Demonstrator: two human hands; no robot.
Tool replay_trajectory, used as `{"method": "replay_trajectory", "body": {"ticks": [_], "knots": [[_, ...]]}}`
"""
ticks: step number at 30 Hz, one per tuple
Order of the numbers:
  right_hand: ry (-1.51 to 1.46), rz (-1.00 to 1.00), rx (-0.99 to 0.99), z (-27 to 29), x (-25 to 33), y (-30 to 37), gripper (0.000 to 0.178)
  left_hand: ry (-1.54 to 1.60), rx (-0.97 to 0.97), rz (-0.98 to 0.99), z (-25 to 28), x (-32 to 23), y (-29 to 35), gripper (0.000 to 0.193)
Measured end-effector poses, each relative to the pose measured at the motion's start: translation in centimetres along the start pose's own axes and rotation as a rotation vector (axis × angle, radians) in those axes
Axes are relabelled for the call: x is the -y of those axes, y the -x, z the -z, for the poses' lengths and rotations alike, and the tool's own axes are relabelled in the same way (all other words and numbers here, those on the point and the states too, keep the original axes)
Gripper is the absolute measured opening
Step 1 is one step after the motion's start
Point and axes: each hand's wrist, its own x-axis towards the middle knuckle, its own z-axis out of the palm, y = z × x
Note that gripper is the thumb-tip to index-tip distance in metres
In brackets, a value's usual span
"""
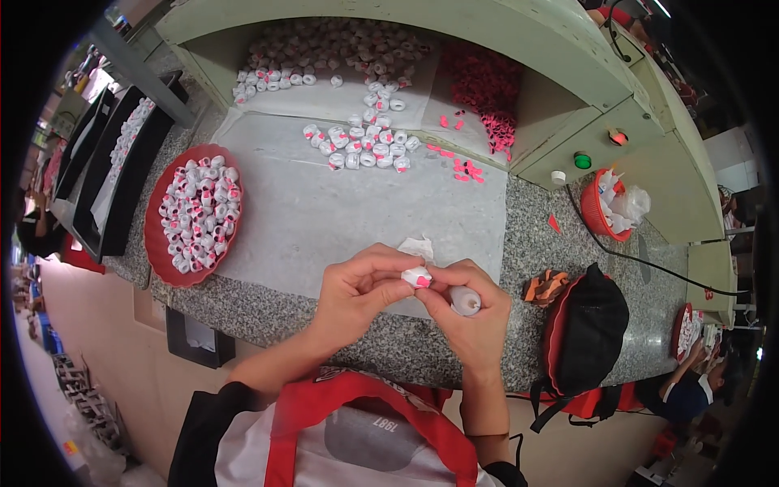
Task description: Applying glue to small pink bows and attaching them to white toy cat heads.
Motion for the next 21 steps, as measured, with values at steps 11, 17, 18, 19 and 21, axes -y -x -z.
{"method": "replay_trajectory", "body": {"ticks": [11,17,18,19,21], "knots": [[0.136,0.3,0.005,-1.6,-1.7,-1.2,0.029,0.418,-0.173,0.33,1.3,1.1,-1.3,0.022],[-0.131,0.252,0.163,-0.8,-2.7,-1.5,0.024,-0.104,0.022,-0.001,1.2,-1.1,0.2,0.026],[-0.236,0.228,0.215,-0.9,-2.9,-1.5,0.024,-0.102,0.014,-0.006,1.4,-1.2,0.3,0.026],[-0.235,0.229,0.224,-1.1,-2.9,-1.3,0.024,-0.151,0.03,-0.023,1.8,-1.3,0.5,0.027],[-0.51,-0.082,0.195,-1.5,-3.0,-0.9,0.023,-0.2,0.035,-0.043,1.9,-1.4,0.7,0.028]]}}
